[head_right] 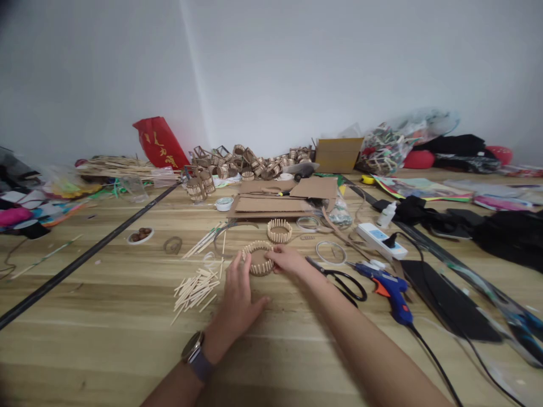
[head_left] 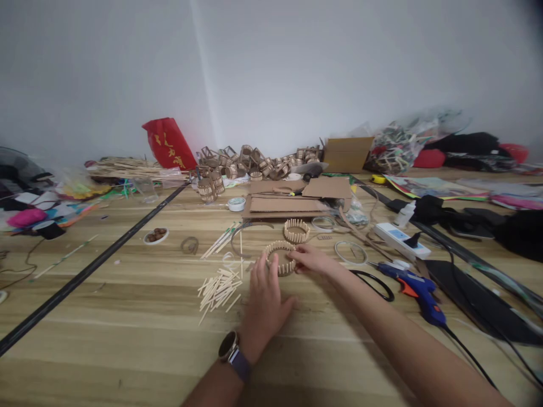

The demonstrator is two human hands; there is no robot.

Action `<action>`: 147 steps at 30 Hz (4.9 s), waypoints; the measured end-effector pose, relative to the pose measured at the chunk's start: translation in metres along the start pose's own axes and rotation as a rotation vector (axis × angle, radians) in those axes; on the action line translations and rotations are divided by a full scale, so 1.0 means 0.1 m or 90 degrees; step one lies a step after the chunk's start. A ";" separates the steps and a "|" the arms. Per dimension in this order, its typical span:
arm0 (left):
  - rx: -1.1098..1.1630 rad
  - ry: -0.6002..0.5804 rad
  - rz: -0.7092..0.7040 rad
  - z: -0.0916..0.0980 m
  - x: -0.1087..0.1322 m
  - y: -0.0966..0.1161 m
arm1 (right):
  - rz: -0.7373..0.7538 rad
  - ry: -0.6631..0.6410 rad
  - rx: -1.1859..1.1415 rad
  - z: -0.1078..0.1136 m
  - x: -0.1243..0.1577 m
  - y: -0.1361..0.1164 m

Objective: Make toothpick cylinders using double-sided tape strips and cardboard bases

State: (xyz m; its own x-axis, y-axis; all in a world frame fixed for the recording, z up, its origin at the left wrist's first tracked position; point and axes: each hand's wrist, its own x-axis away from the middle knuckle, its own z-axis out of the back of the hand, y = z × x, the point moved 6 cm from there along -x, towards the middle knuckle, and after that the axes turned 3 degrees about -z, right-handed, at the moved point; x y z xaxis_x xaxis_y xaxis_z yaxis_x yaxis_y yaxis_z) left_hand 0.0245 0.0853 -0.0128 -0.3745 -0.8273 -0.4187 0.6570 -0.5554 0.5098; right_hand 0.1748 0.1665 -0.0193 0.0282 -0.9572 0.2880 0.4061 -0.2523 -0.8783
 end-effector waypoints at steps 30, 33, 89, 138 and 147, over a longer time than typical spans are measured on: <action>-0.134 -0.240 -0.007 -0.11 0.04 0.06 | -0.025 0.444 0.321 2.32 -0.06 0.20; -0.150 -0.237 -0.010 -0.10 0.04 0.08 | 0.099 0.475 0.175 2.50 0.05 -0.04; 0.584 0.389 0.258 0.86 -0.48 -0.81 | 0.175 0.140 0.390 0.95 0.46 -0.11; -0.164 -0.152 0.080 0.17 -0.58 -0.17 | 0.268 0.127 0.713 -0.44 0.50 -0.36; -0.248 -0.136 0.118 0.25 -0.58 -0.13 | 0.266 0.174 0.569 -0.31 0.45 -0.29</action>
State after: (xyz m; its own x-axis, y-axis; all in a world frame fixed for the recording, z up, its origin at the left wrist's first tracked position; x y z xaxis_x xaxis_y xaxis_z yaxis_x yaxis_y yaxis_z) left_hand 0.0212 0.1389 0.0237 -0.3270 -0.9311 -0.1619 0.9064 -0.3575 0.2250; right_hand 0.1357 0.1265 0.0071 0.1593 -0.9723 -0.1712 0.9473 0.1993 -0.2509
